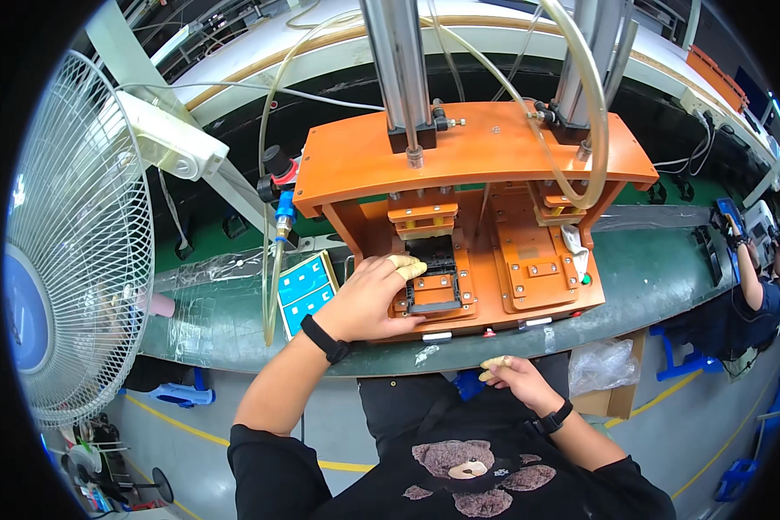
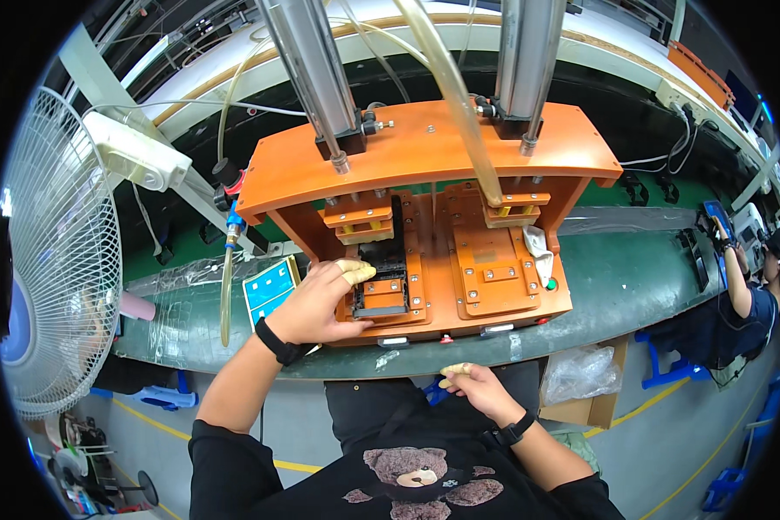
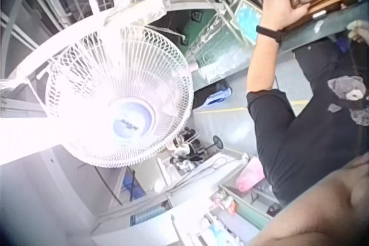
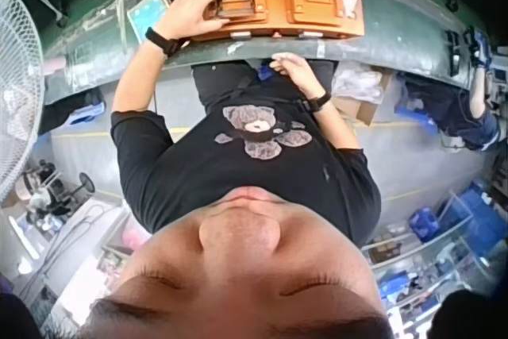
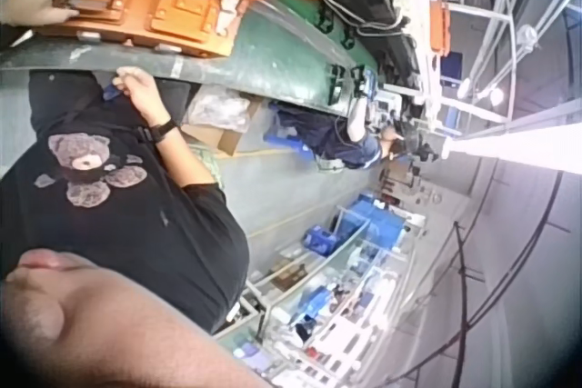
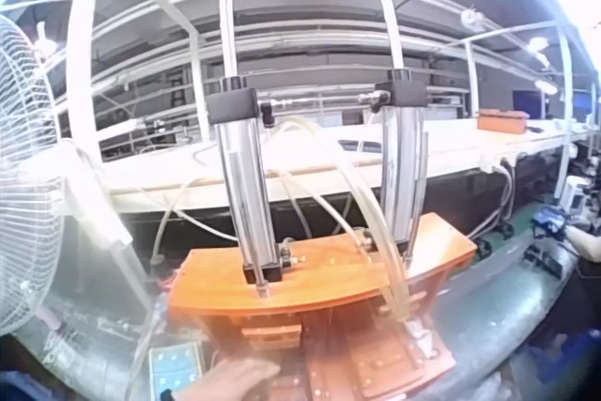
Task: Operating a pneumatic press to assemble electronic components, likely mobile phone housings.
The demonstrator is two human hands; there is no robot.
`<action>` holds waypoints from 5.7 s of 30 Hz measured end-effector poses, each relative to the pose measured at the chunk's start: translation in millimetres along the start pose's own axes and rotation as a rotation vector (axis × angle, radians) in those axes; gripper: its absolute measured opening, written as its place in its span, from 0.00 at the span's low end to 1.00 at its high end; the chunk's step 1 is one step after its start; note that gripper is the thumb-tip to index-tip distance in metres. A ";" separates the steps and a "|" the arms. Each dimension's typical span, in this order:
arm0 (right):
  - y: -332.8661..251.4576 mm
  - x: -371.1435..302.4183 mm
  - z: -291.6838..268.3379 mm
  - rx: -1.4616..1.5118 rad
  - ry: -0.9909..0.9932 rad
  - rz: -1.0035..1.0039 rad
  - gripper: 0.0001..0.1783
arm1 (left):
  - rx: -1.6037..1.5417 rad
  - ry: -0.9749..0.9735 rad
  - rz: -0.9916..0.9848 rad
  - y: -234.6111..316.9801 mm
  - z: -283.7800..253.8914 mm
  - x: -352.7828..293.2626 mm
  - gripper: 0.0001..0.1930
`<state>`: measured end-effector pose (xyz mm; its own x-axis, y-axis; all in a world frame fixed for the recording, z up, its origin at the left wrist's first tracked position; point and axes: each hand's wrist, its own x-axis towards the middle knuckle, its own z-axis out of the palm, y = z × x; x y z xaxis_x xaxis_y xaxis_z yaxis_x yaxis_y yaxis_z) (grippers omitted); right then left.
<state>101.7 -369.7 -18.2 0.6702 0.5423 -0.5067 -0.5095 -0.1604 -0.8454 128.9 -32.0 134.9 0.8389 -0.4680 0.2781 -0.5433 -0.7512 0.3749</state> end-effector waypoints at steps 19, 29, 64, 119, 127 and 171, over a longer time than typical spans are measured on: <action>-16.2 37.7 43.9 -0.133 -0.249 -0.051 0.15 | 0.001 0.487 -0.563 -31.0 55.0 -122.1 0.23; -63.6 62.6 146.4 -0.628 -0.510 -0.413 0.21 | 0.238 0.341 -0.876 -58.2 83.3 -128.9 0.24; -199.2 17.5 50.0 -1.175 0.209 -1.294 0.13 | -1.161 0.379 -0.501 48.1 31.5 -91.3 0.23; -214.2 108.6 -333.5 0.533 0.527 -0.464 0.17 | -0.164 0.196 -0.599 -2.2 3.8 54.6 0.15; -81.4 -70.4 -235.0 0.820 0.124 -0.459 0.32 | -0.123 0.427 -0.321 58.3 43.1 -31.4 0.21; -22.8 -0.4 17.2 0.504 -0.534 -0.207 0.33 | -0.141 0.128 -0.078 10.2 8.3 -8.4 0.38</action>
<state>103.7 -352.1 4.2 0.4922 0.8661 -0.0871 -0.6723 0.3146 -0.6701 116.5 -39.6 129.1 0.8722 -0.3410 0.3506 -0.4839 -0.7060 0.5171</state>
